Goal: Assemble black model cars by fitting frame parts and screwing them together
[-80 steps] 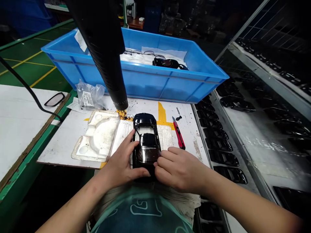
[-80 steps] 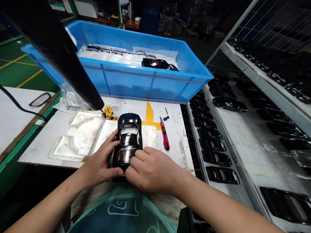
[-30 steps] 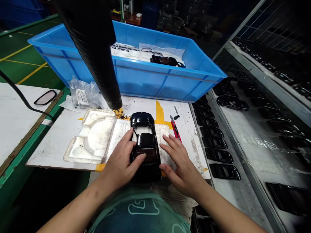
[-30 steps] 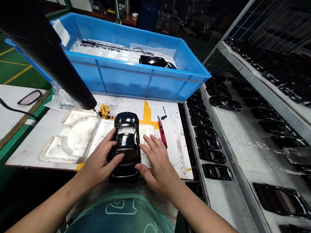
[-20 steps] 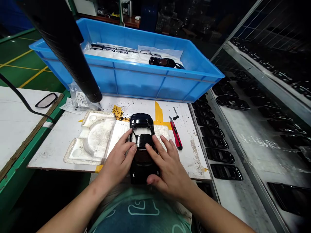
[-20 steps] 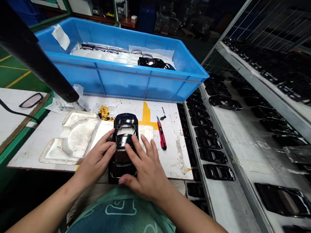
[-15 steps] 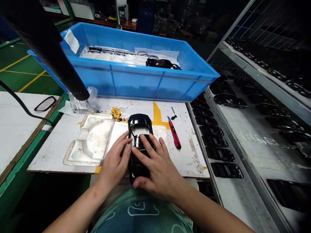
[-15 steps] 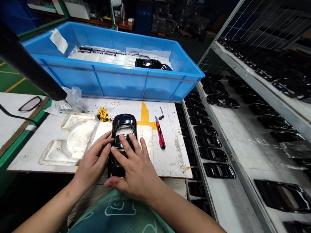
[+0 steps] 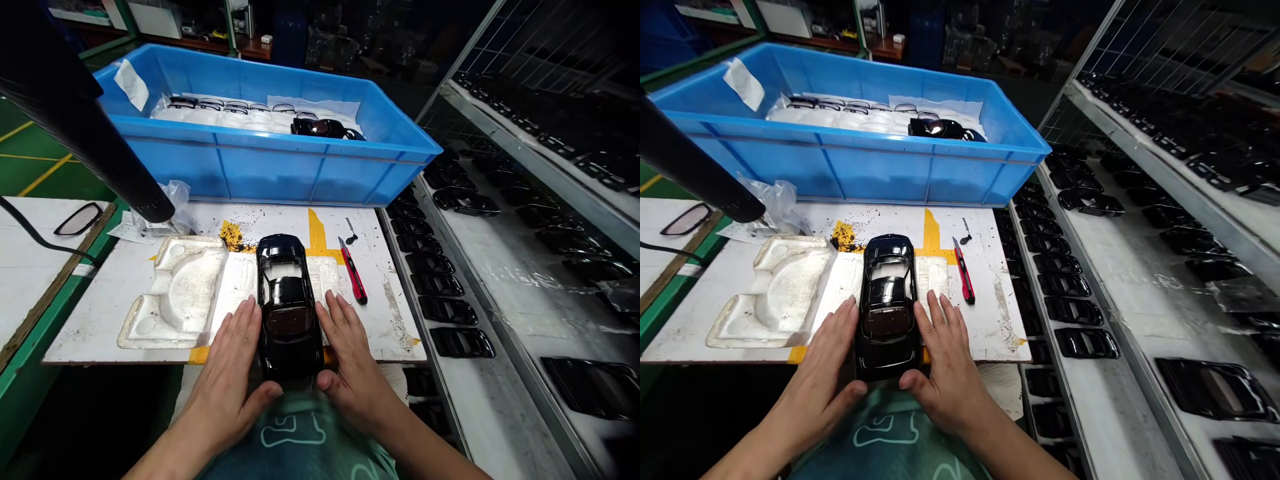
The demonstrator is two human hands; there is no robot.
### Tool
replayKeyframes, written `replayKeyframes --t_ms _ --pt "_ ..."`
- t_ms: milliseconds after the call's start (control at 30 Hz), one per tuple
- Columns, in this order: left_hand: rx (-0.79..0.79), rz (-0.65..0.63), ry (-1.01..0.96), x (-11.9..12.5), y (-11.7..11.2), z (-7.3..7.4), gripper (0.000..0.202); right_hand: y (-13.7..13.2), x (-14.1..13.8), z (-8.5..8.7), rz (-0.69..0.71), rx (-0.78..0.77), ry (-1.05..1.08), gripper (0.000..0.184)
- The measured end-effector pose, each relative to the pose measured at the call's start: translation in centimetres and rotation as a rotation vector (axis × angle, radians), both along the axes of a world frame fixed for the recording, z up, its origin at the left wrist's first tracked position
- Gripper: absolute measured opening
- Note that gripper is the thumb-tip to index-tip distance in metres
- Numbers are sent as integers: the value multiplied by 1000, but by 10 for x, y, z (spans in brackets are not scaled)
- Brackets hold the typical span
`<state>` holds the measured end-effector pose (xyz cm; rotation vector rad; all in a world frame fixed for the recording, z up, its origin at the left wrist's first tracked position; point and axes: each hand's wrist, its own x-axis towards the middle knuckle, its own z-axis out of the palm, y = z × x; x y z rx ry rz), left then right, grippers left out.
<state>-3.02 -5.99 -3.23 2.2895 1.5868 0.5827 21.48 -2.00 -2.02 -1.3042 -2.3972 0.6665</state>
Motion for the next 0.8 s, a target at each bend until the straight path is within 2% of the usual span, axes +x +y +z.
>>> replayKeyframes --t_ms 300,500,567,667,733,800 --pt "-15 12 -41 3 -1 0 86 8 -8 3 23 15 56 92" --pt "43 20 -44 2 -3 -6 88 11 -3 -6 37 68 28 92" --pt "44 24 -58 0 -6 -7 90 13 5 -6 12 123 -5 82" --pt "37 62 -120 -2 -4 -3 91 24 11 8 -33 260 41 51" --pt "52 93 -173 -1 6 2 92 35 6 25 74 303 90 32" --pt "71 102 -209 0 21 8 90 46 -4 43 275 304 19 18"
